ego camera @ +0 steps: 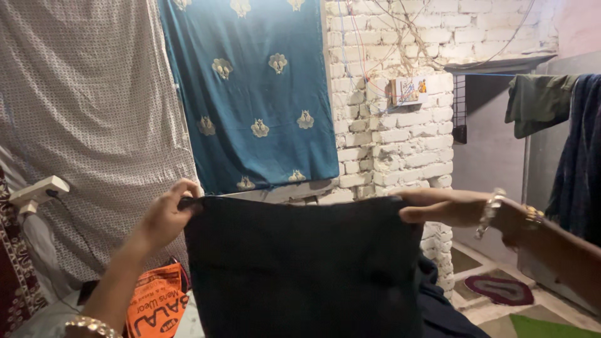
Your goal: The person folds various pairs of trousers and pants on a bed and places them into a blue storage bag. The process involves unfolding, smoothing, and folding each garment before stacking them inside the bag.
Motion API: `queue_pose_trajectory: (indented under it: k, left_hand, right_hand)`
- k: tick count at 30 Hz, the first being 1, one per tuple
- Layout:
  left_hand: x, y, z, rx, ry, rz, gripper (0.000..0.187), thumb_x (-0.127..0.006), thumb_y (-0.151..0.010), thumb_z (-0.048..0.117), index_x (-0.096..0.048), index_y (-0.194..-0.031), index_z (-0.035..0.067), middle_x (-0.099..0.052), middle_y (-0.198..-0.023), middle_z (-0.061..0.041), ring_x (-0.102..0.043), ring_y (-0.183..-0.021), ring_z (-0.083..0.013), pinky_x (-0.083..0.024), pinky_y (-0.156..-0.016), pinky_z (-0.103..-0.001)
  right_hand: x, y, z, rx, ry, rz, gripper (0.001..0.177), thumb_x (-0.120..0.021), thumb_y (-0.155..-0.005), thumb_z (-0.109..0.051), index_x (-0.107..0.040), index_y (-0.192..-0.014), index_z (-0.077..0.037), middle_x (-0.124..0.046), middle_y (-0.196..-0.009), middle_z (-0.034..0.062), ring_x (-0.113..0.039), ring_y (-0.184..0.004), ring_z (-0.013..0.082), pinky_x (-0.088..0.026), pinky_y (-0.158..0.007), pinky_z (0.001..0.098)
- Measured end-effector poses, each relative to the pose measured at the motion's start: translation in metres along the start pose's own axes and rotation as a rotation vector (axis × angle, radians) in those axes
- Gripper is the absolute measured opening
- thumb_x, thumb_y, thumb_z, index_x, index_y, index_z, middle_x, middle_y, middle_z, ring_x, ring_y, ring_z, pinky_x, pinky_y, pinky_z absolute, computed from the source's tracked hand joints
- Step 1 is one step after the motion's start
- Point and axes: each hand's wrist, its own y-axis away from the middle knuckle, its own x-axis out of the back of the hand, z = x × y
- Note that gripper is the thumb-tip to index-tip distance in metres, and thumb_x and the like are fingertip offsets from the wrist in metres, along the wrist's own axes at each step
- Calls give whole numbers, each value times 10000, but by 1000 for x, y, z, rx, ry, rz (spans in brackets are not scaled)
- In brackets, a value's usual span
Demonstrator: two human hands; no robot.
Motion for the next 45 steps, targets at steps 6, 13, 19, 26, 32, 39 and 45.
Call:
queue_pose_trajectory:
  k: [6,13,19,26,32,39,45]
  left_hand:
    - [-30,-9,-13,-278,189,238,189,-584,-909,42,-632,-1082,100,-719,-860,-118,-686,-772,-233,-540,-736,-393]
    - [-28,2,-37,-154,122,213,204,-610,-930,95,-650,-1124,143,-760,-925,-109,-728,-839,-257,-546,-773,-401]
    - [-22,6,-31,-153,160,192,200,-579,-940,101,-651,-1122,143,-775,-928,-95,-745,-844,-251,-566,-775,-392]
    - [-18,19,-15,-69,29,142,181,-623,-950,125,-652,-1128,145,-778,-904,-102,-754,-844,-245,-557,-766,-393]
    - [-18,16,-20,-221,122,223,175,-675,-900,172,-680,-1066,117,-790,-949,-73,-764,-877,-215,-599,-778,-363]
    - [-13,23,-11,-97,84,209,186,-704,-922,217,-676,-1058,93,-786,-904,-125,-773,-792,-283,-608,-730,-405]
    - [-16,19,-21,-289,70,229,147,-671,-881,85,-671,-1028,70,-789,-965,-94,-781,-877,-222,-606,-775,-370]
  right_hand:
    - [-57,-9,-51,41,555,-270,493,-805,-789,-450,-724,-1162,-139,-677,-1252,52,-494,-1230,202,-475,-1036,375]
    - [-48,6,-33,288,-79,-244,406,-798,-811,-458,-761,-916,-67,-698,-762,-7,-645,-637,133,-544,-584,296]
    - [-38,-21,47,158,276,-96,680,-523,-923,-689,-581,-702,-48,-408,-588,-35,-405,-526,141,-365,-474,385]
    - [-32,-21,91,76,85,-48,798,-352,-962,-759,-479,-1245,-24,-504,-1165,32,-504,-1092,169,-463,-919,405]
    - [-15,-27,91,16,-77,90,645,-604,-928,-541,-547,-1318,-30,-584,-1210,109,-592,-1113,226,-524,-937,412]
    - [-31,-12,58,204,-1068,74,311,-688,-970,-255,-606,-1168,-29,-630,-1046,148,-563,-967,297,-480,-827,476]
    - [-18,1,-10,-4,733,214,235,-712,-872,-396,-711,-1062,-257,-668,-992,3,-564,-1059,182,-359,-1028,434]
